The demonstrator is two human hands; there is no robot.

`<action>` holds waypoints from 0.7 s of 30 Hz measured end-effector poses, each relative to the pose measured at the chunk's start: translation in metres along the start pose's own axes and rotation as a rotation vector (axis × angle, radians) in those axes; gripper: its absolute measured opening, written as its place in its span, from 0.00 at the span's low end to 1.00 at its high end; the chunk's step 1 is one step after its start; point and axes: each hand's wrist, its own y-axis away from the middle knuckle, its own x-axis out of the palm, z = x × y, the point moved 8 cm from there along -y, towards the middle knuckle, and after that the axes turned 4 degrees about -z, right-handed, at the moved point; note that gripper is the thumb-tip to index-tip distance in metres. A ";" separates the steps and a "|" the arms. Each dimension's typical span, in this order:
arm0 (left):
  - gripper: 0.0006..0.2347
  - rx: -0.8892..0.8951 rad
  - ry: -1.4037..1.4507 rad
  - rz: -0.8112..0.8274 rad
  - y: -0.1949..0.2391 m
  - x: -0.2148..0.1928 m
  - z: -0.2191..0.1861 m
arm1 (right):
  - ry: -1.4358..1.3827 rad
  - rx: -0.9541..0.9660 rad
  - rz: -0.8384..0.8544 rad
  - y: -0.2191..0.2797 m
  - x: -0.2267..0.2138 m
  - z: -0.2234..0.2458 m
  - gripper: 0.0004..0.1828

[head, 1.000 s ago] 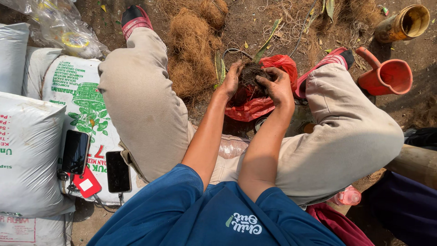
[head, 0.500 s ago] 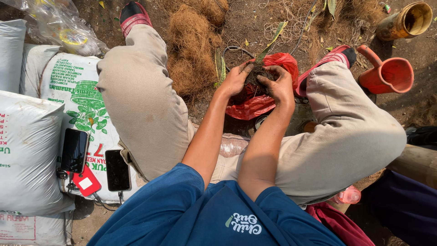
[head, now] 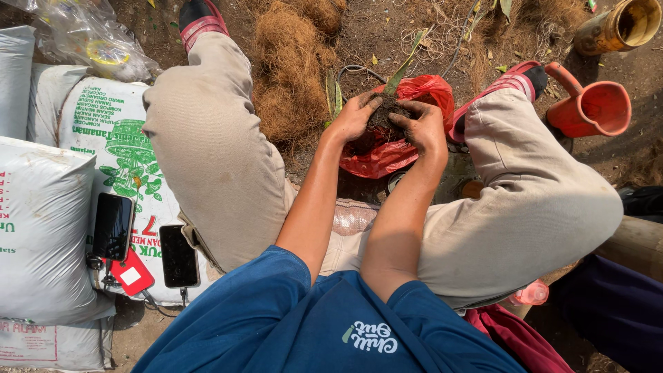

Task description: The person sits on the ground and plants small seedlings into red plastic bags filled with soil. They hold each seedling, place it into the soil, and press the soil around the base to secure it.

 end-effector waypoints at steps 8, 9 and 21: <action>0.20 -0.060 -0.076 -0.074 0.006 -0.006 -0.011 | -0.074 -0.191 -0.177 0.005 -0.006 0.018 0.34; 0.20 -0.051 -0.037 -0.068 0.009 -0.005 -0.017 | -0.079 -0.227 -0.185 0.006 -0.007 0.020 0.32; 0.17 -0.009 0.044 -0.140 0.019 -0.019 -0.034 | -0.101 -0.169 -0.257 -0.001 -0.007 0.006 0.28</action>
